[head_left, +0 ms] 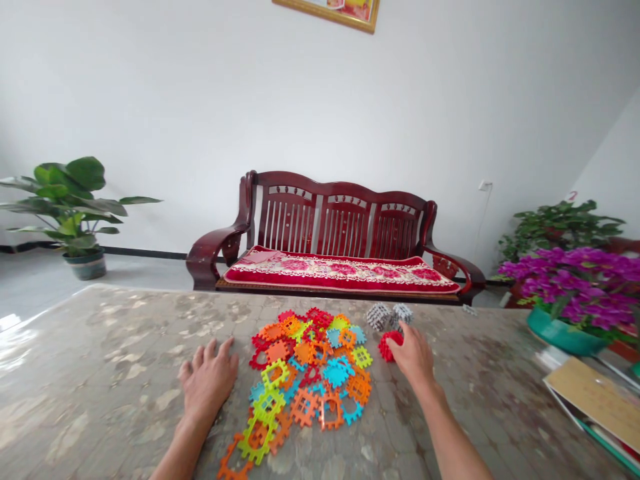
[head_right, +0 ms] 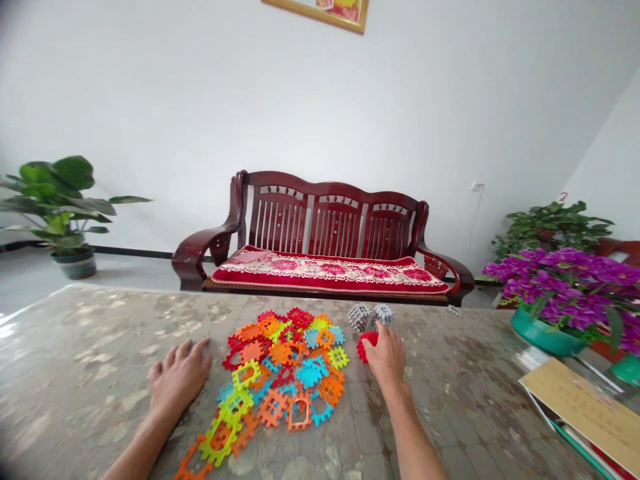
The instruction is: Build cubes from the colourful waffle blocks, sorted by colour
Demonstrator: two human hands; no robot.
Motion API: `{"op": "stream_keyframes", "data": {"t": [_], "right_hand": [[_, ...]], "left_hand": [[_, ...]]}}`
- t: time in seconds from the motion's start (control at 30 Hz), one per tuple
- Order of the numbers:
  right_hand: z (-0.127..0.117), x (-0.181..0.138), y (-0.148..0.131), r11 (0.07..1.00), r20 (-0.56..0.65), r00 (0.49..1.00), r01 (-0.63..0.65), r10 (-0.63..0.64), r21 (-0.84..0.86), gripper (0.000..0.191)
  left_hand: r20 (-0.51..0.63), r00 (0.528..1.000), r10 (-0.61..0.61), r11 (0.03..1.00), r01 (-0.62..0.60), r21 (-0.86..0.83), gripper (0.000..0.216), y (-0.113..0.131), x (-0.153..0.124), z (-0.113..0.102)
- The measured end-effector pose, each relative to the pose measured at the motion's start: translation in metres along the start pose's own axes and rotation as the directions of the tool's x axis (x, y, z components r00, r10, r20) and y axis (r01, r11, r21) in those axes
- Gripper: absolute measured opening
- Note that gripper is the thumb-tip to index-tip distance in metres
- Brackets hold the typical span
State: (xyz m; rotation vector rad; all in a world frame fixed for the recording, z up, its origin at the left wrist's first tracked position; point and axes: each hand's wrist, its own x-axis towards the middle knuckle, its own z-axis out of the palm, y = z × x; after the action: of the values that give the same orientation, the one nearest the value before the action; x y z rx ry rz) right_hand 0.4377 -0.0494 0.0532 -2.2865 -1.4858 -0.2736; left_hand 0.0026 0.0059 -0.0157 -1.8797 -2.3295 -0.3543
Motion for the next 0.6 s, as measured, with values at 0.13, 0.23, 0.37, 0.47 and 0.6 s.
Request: {"op": "stream_keyframes", "data": {"t": [0.13,0.23,0.37,0.47,0.6], "right_hand": [[0.005,-0.001,-0.013,0.982,-0.085,0.990,0.127,-0.116,0.137,0.041],[0.017,0.000,-0.036,0.936,-0.020,0.975,0.219,-0.222,0.277,0.037],[0.041,0.008,-0.079,0.906,0.184,0.929,0.246,-0.322,0.346,0.045],[0.060,0.020,-0.109,0.904,0.259,0.902,0.248,-0.347,0.347,0.048],[0.081,0.042,-0.137,0.903,0.324,0.870,0.258,-0.371,0.342,0.055]], "left_hand": [[-0.006,1.000,0.002,1.000,-0.002,-0.006,0.048,0.001,-0.001,-0.001],[0.001,1.000,-0.008,1.000,0.008,-0.009,0.048,0.002,-0.001,-0.003],[0.011,1.000,-0.015,1.000,0.015,-0.007,0.048,0.004,-0.002,-0.006],[0.022,0.999,-0.024,1.000,0.024,-0.004,0.048,0.005,-0.003,-0.009],[0.038,0.999,-0.031,1.000,0.031,-0.001,0.048,0.005,-0.004,-0.010]]}}
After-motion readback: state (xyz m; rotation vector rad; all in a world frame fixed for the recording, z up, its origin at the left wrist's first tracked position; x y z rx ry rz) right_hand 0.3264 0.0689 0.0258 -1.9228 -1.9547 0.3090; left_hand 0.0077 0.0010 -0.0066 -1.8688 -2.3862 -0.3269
